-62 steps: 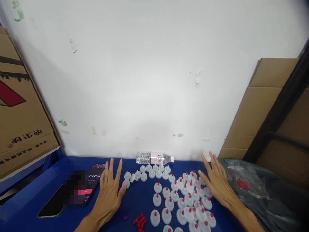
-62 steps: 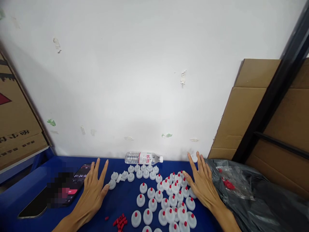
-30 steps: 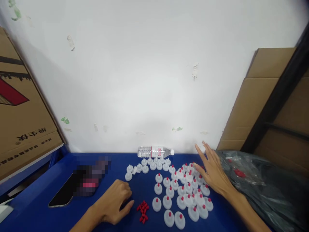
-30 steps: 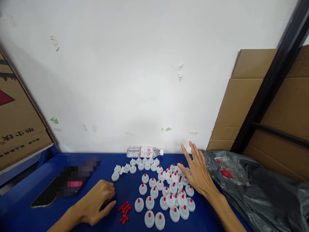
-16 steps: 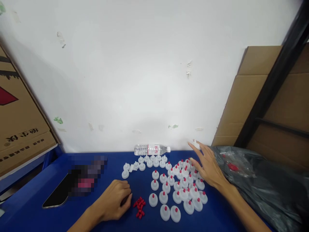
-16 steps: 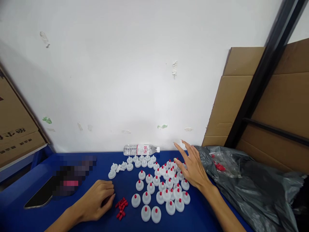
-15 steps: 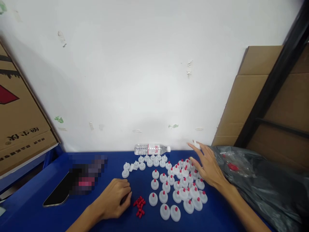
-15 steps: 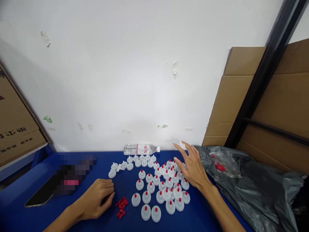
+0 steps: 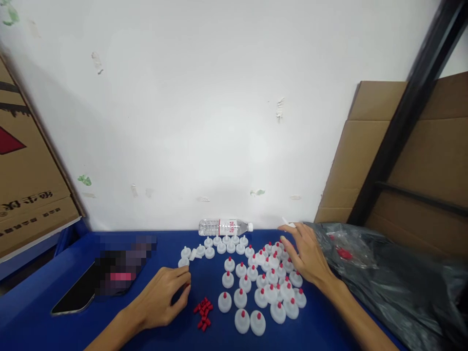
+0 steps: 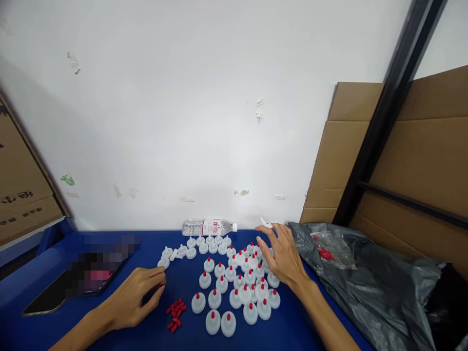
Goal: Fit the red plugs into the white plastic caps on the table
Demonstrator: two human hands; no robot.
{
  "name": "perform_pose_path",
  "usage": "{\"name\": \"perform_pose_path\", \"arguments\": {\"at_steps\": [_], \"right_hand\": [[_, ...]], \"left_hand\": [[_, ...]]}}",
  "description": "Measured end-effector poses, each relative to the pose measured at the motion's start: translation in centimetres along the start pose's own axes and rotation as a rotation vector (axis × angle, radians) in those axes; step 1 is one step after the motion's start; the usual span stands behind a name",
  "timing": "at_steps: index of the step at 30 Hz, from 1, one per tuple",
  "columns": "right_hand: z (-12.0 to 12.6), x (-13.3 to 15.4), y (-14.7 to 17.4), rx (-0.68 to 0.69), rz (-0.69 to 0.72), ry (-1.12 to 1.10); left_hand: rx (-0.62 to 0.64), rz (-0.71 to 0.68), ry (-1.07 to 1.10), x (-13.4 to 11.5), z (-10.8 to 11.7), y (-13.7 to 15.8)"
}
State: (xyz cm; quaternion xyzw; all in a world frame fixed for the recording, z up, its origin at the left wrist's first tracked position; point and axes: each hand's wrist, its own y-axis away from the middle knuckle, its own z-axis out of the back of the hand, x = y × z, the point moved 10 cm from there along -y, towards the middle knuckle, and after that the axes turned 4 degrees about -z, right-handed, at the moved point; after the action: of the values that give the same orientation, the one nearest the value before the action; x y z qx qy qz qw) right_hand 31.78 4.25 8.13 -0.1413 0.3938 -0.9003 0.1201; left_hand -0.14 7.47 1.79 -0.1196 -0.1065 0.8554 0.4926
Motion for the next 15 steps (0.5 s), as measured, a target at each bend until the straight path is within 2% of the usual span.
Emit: {"name": "perform_pose_path", "arguments": {"at_steps": [7, 15], "right_hand": [[0.0, 0.0, 0.0, 0.007, 0.014, 0.012], [0.2, 0.6, 0.2, -0.021, 0.055, 0.012]], "left_hand": [[0.074, 0.009, 0.004, -0.8, -1.1, -0.2], [0.04, 0.0, -0.007, -1.2, -0.3, -0.2]]}}
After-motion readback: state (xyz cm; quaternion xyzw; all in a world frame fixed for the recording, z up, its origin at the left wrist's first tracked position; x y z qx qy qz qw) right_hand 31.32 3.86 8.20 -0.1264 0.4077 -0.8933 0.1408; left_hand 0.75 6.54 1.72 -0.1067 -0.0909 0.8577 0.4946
